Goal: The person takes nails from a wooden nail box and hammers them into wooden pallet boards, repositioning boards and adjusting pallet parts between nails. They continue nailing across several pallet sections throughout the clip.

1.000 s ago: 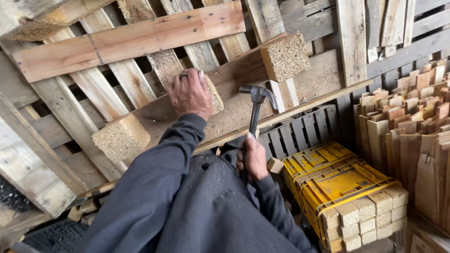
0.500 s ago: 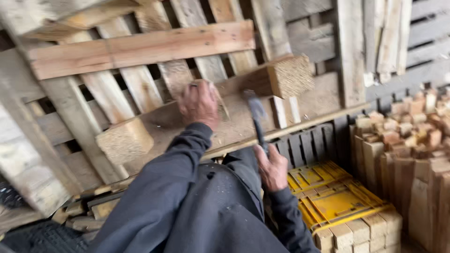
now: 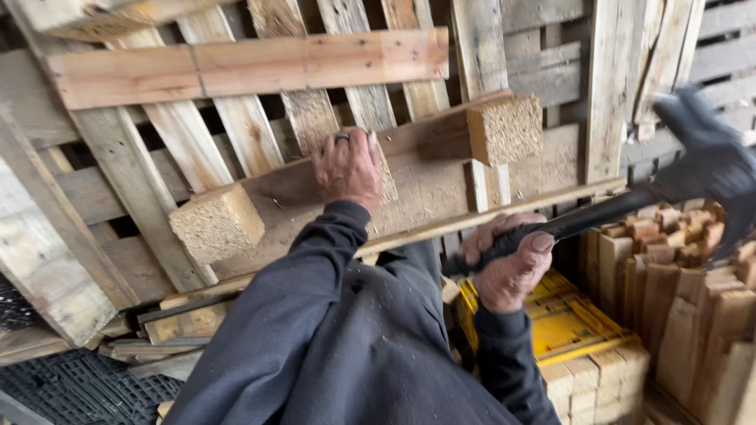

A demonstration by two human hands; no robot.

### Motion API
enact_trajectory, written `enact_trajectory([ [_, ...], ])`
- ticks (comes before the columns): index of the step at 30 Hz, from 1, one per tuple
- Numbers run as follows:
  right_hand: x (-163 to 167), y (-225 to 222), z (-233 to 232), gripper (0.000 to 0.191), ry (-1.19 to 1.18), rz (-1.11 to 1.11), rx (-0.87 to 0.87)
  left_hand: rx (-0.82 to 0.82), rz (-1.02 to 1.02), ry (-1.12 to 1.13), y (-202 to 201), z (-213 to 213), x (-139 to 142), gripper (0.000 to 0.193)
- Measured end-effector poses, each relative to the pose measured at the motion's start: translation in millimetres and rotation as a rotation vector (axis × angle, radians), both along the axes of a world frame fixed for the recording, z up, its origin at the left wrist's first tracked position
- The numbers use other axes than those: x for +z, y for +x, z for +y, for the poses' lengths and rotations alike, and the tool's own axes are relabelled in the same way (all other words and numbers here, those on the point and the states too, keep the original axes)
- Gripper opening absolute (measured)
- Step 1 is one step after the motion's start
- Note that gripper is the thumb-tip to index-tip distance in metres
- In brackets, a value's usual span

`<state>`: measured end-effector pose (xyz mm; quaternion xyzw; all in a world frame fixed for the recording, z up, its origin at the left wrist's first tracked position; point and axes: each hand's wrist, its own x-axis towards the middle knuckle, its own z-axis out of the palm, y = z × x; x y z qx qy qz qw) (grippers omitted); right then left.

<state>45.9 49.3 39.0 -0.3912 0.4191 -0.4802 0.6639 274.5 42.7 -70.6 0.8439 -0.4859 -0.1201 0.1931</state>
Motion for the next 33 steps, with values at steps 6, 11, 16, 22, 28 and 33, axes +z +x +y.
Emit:
enact_trajectory([
  [6, 5, 41, -6, 0.049, 0.571, 0.55, 0.234, -0.011, 0.006, 0.011, 1, -4, 6, 0.027],
  [11, 26, 3, -8, 0.045, 0.112, 0.373, 0.091, -0.02, 0.041, 0.038, 1, -4, 3, 0.028],
  [16, -24, -6, -9, 0.032, -0.329, 0.171, 0.051, -0.032, 0.066, 0.136, 1, -4, -3, 0.029],
  [22, -37, 9, -13, 0.035, -0.013, 1.107, 0.443, -0.02, 0.002, -0.008, 3, -6, 0, 0.031],
  [28, 22, 3, 11, 0.033, -0.372, 0.944, 0.403, -0.029, 0.032, 0.061, -1, -1, -2, 0.027],
  [33, 22, -22, 23, 0.034, -0.675, 1.183, 0.602, -0.019, 0.047, 0.029, 1, 1, -18, 0.027],
])
